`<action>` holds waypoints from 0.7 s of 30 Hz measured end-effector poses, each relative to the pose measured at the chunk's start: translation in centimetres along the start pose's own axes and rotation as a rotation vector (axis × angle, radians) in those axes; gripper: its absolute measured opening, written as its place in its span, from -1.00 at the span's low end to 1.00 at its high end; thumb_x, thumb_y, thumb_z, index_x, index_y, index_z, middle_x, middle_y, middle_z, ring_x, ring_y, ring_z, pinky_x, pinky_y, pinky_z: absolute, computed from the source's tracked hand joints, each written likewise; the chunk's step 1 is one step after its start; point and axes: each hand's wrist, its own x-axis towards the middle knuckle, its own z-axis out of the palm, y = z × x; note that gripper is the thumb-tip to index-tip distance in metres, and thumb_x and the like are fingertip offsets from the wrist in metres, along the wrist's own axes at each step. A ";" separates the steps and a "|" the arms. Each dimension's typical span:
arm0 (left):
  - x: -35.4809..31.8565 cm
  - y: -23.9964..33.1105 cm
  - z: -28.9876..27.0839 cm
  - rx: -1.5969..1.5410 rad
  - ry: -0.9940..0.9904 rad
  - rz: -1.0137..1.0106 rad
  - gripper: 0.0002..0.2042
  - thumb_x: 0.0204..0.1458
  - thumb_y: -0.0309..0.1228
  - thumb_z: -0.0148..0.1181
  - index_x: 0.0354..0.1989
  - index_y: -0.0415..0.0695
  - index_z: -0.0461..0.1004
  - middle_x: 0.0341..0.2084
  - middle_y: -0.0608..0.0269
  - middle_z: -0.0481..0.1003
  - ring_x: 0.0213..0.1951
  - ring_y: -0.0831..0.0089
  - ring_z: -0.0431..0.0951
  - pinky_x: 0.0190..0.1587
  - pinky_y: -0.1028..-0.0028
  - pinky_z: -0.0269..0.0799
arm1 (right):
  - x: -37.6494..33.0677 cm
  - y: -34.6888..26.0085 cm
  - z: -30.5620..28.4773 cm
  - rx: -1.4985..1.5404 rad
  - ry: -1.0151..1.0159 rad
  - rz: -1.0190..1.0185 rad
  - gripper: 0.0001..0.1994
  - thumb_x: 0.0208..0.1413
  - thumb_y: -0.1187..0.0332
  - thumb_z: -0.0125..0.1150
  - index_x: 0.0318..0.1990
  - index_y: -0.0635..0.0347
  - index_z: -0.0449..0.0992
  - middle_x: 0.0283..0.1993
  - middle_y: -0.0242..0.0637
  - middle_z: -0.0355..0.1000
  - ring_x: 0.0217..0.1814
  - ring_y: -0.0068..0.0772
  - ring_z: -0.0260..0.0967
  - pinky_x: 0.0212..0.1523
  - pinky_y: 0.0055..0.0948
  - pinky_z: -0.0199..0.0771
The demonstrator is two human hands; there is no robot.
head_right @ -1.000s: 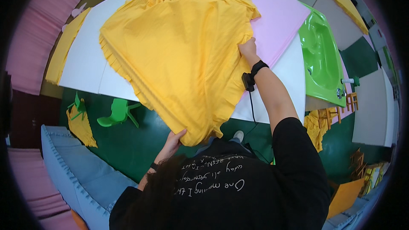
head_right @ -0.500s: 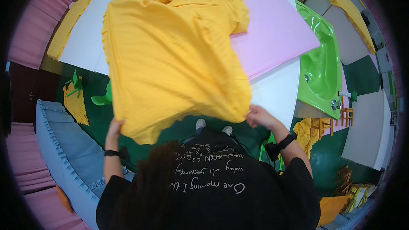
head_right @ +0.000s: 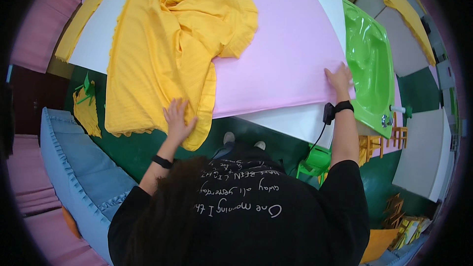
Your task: The person spreads and smooths a yellow sheet over a small pink foam mattress, aligning the edges properly, and later picks up and refolds a large pink sheet.
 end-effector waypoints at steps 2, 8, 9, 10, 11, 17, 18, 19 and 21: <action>-3.8 0.1 -0.2 0.001 -0.164 -0.129 -0.31 -0.14 -0.13 0.20 0.18 -0.07 0.09 0.18 0.04 0.05 0.27 0.09 -0.08 0.20 -0.17 -0.42 | -0.5 -4.3 -3.0 0.139 -0.289 0.252 0.03 -0.34 -0.28 0.23 0.26 0.18 0.00 0.23 0.05 0.09 0.28 0.09 -0.01 0.21 0.08 -0.01; -6.5 -2.3 0.4 0.025 -0.144 -0.211 -0.31 -0.14 -0.26 0.20 0.22 -0.01 0.06 0.23 0.12 -0.02 0.29 0.10 -0.13 0.19 -0.21 -0.47 | -0.3 1.0 -3.2 0.260 -0.239 0.248 -0.10 -0.20 -0.27 0.13 0.05 0.48 0.25 -0.01 0.19 0.32 0.06 0.13 0.27 0.06 -0.18 0.26; -6.6 -2.5 0.6 -0.012 -0.166 -0.203 -0.33 -0.12 -0.37 0.17 0.23 0.01 0.05 0.24 0.13 -0.04 0.29 0.10 -0.15 0.18 -0.22 -0.49 | -1.1 0.6 -3.6 0.268 -0.245 0.230 -0.10 -0.20 -0.27 0.13 0.05 0.48 0.25 -0.01 0.19 0.32 0.06 0.13 0.27 0.06 -0.18 0.26; -6.2 -2.5 0.7 -0.005 -0.161 -0.216 -0.33 -0.12 -0.37 0.17 0.23 0.01 0.05 0.24 0.13 -0.04 0.29 0.10 -0.15 0.18 -0.22 -0.49 | -1.8 0.5 -3.9 0.224 -0.223 0.249 -0.14 -0.17 -0.26 0.11 0.03 0.48 0.27 -0.03 0.19 0.34 0.04 0.13 0.28 0.05 -0.18 0.27; -5.6 -2.5 1.0 0.015 -0.193 -0.266 -0.33 -0.13 -0.47 0.12 0.24 0.05 0.04 0.25 0.16 -0.06 0.30 0.10 -0.16 0.18 -0.23 -0.51 | -2.6 0.4 -4.3 0.181 -0.200 0.269 -0.17 -0.13 -0.25 0.08 0.00 0.48 0.30 -0.05 0.20 0.35 0.03 0.13 0.29 0.03 -0.18 0.28; -5.1 -6.1 1.2 -0.042 -0.278 -0.262 -0.25 -0.20 -0.69 -0.02 0.25 0.18 0.04 0.28 0.22 -0.13 0.32 0.11 -0.23 0.17 -0.25 -0.57 | -9.0 2.4 -6.0 0.178 -0.230 0.339 -0.24 -0.07 -0.21 0.06 -0.11 0.51 0.37 -0.12 0.25 0.36 -0.05 0.19 0.31 -0.02 -0.14 0.29; -5.0 -6.8 0.8 -0.052 -0.310 -0.230 -0.24 -0.21 -0.68 -0.01 0.25 0.20 0.04 0.29 0.23 -0.12 0.32 0.12 -0.24 0.17 -0.26 -0.58 | -11.0 3.3 -5.8 0.214 -0.151 0.311 -0.29 -0.04 -0.18 0.06 -0.17 0.52 0.39 -0.18 0.26 0.38 -0.11 0.20 0.34 -0.06 -0.11 0.30; -4.8 -7.3 0.3 -0.062 -0.317 -0.210 -0.24 -0.21 -0.68 -0.01 0.25 0.20 0.04 0.29 0.23 -0.12 0.32 0.12 -0.24 0.17 -0.26 -0.58 | -12.9 4.0 -6.0 0.203 -0.144 0.329 -0.29 -0.04 -0.18 0.06 -0.17 0.52 0.39 -0.18 0.26 0.38 -0.11 0.20 0.34 -0.06 -0.11 0.30; -4.3 -8.1 -0.6 -0.071 -0.349 -0.176 -0.23 -0.24 -0.75 -0.10 0.25 0.18 0.07 0.29 0.24 -0.13 0.33 0.12 -0.25 0.19 -0.18 -0.63 | -16.1 4.5 -7.0 0.395 -0.032 0.219 -0.33 -0.02 -0.16 0.05 -0.21 0.49 0.41 -0.22 0.22 0.41 -0.15 0.16 0.36 -0.11 -0.13 0.32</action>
